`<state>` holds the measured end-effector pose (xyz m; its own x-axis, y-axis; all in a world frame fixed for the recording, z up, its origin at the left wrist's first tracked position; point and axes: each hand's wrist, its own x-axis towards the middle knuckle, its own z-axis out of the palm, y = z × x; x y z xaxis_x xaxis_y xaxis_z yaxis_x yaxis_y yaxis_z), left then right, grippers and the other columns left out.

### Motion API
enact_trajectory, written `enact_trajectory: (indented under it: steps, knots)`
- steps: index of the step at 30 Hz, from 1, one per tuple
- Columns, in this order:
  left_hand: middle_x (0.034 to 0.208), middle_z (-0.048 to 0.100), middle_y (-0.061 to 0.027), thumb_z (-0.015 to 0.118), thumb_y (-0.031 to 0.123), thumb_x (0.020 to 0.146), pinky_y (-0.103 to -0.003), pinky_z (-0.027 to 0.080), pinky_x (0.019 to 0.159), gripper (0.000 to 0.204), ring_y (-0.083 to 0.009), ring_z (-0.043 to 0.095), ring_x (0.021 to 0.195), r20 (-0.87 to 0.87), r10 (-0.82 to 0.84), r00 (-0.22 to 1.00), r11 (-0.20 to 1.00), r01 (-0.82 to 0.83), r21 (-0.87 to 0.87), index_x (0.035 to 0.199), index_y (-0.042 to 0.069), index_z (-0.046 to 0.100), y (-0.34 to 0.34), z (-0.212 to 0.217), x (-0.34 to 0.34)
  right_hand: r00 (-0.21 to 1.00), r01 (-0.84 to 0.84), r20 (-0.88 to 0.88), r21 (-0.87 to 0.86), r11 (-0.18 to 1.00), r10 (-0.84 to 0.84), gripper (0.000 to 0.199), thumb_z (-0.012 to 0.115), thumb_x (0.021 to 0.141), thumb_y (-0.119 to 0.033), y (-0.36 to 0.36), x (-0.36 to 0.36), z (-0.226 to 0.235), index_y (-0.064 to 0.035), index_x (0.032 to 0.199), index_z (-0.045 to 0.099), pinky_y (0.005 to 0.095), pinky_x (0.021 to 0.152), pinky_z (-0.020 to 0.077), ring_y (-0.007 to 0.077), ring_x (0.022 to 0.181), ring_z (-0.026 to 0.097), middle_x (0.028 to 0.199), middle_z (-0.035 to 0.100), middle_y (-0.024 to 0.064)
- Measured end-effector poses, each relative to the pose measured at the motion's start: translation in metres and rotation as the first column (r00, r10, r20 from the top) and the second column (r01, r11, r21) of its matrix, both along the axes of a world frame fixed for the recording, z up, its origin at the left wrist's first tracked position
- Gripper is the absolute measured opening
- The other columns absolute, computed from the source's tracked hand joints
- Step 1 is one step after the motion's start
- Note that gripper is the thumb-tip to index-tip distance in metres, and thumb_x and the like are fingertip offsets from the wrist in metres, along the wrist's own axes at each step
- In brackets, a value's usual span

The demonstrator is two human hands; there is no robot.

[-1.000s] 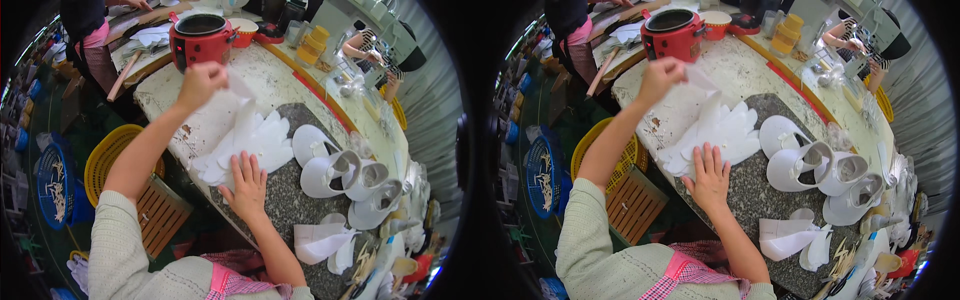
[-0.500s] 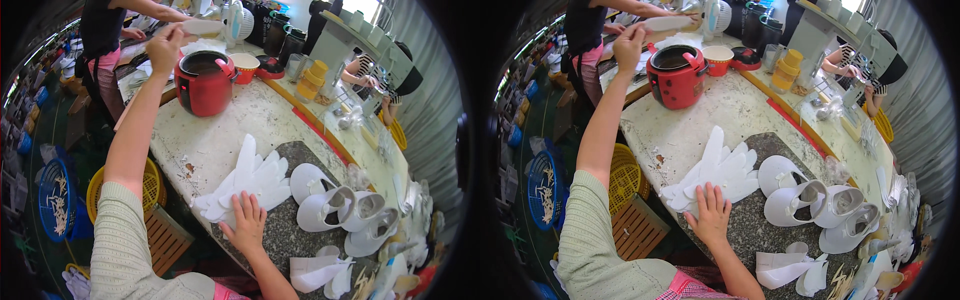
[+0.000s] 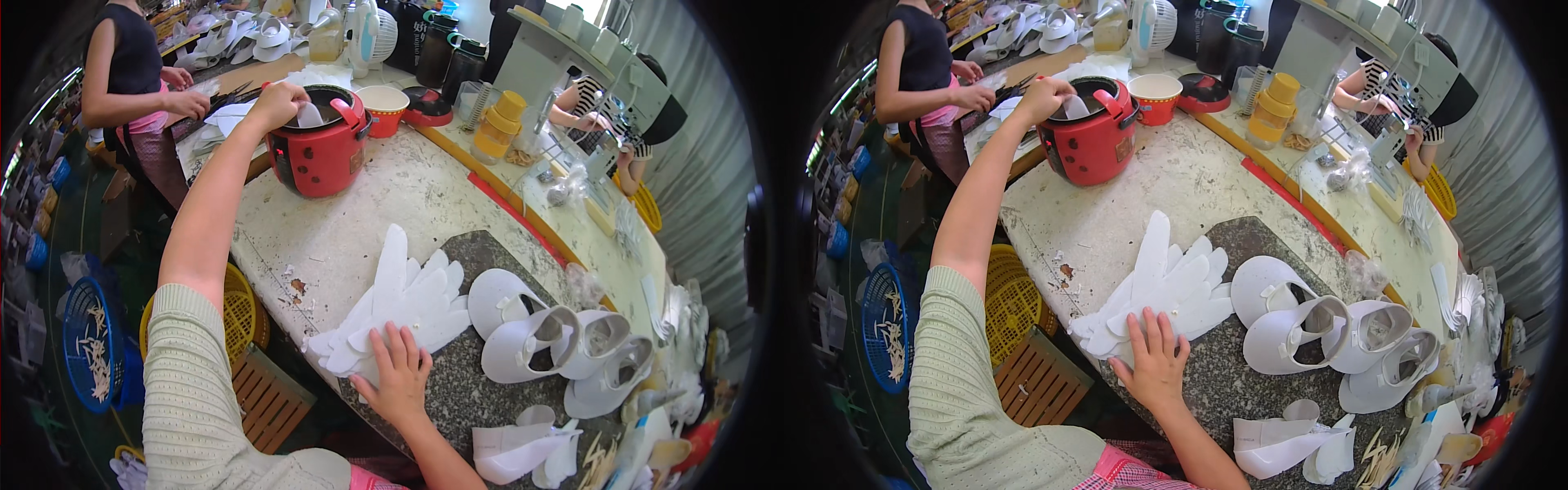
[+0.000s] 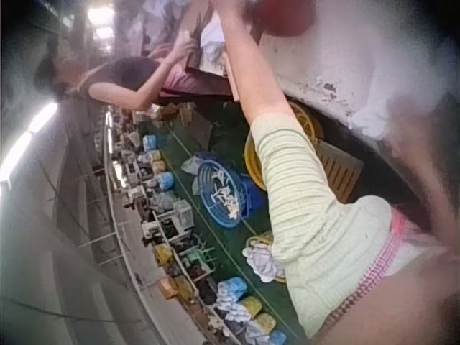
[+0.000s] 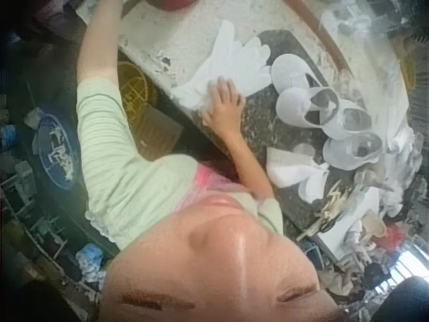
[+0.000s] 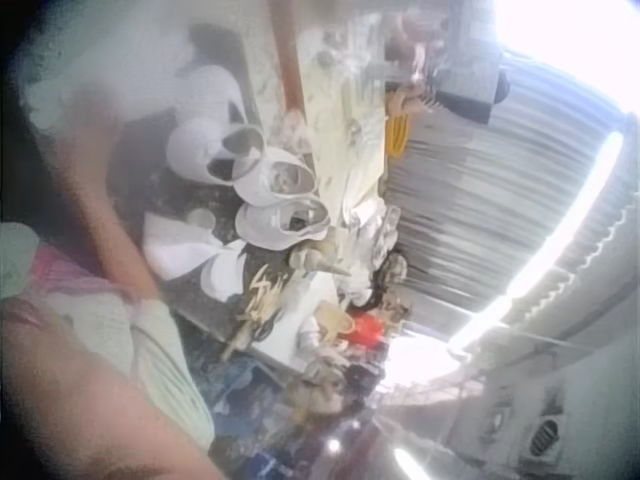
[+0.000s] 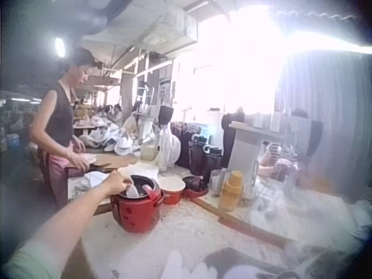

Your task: The person assembles shoe uppers by inserting reinforcement pieces, trimming excess material with scissors, dipping components into a heated pot, and pressing the layers together by hand.

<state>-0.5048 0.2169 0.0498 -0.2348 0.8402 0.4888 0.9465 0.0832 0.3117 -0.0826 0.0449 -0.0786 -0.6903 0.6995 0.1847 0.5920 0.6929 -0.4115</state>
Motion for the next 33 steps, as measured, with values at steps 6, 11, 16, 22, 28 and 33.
enact_trajectory:
  steps: [6,11,16,22,28,33]
  knots:
    - [0.079,0.067,-0.0123,0.076,0.011,0.064,-0.036,0.050,0.072,0.014,-0.0261,0.065,0.080,-0.032,0.076,0.997,0.964,-0.082,-0.252,0.073,0.006,0.068,0.033,-0.007,-0.014,1.000,-0.002,-0.015,0.006,1.000,0.003,0.075,0.071,0.068,-0.041,0.000,-0.001,0.000,-0.0114,0.131,0.044,0.0513,0.097,0.0227,0.0309,0.130,0.028,0.140,0.033,0.0127]
    - [0.077,0.068,-0.0116,0.075,0.008,0.061,-0.034,0.050,0.072,0.010,-0.0252,0.065,0.078,-0.046,0.090,0.995,0.897,-0.101,-0.429,0.071,0.008,0.071,0.045,-0.002,0.001,1.000,0.001,-0.001,-0.008,1.000,-0.001,0.075,0.069,0.071,-0.042,0.003,0.000,0.000,-0.0142,0.134,0.041,0.0527,0.095,0.0247,0.0277,0.130,0.028,0.141,0.032,0.0095]
    - [0.079,0.069,-0.0115,0.073,0.010,0.064,-0.033,0.051,0.072,0.009,-0.0240,0.066,0.077,-0.062,0.090,0.994,0.850,-0.109,-0.516,0.073,0.009,0.072,0.047,0.000,0.003,1.000,0.004,-0.019,-0.011,1.000,-0.004,0.075,0.069,0.071,-0.042,0.003,-0.001,-0.002,-0.0144,0.134,0.041,0.0524,0.095,0.0244,0.0277,0.130,0.028,0.141,0.033,0.0096]
    - [0.074,0.068,-0.0095,0.070,0.015,0.072,-0.032,0.050,0.065,0.011,-0.0192,0.065,0.072,0.083,0.060,0.995,0.984,-0.045,-0.173,0.077,0.006,0.070,0.008,0.008,-0.036,0.995,-0.008,-0.104,-0.042,0.999,0.004,0.076,0.070,0.070,-0.039,0.002,0.002,0.003,-0.0139,0.135,0.040,0.0524,0.095,0.0241,0.0282,0.130,0.028,0.141,0.033,0.0105]
    - [0.087,0.067,-0.0149,0.056,0.007,0.083,-0.026,0.052,0.054,0.017,-0.0249,0.067,0.077,0.979,-0.173,0.108,0.884,-0.421,0.203,0.097,-0.002,0.056,-0.068,-0.025,-0.041,0.922,0.063,-0.381,-0.009,0.998,-0.062,0.073,0.069,0.068,-0.030,-0.002,0.013,-0.006,-0.0127,0.134,0.041,0.0526,0.096,0.0230,0.0316,0.127,0.032,0.139,0.036,0.0128]
    - [0.087,0.065,-0.0175,0.056,0.004,0.082,-0.029,0.054,0.063,0.015,-0.0300,0.066,0.078,0.854,-0.518,0.039,0.625,-0.664,0.410,0.094,-0.005,0.054,-0.095,-0.044,-0.025,0.821,0.158,-0.568,0.127,0.979,-0.059,0.060,0.065,0.069,-0.017,-0.005,0.017,-0.016,-0.0104,0.126,0.050,0.0485,0.097,0.0252,0.0344,0.123,0.036,0.129,0.046,0.0120]
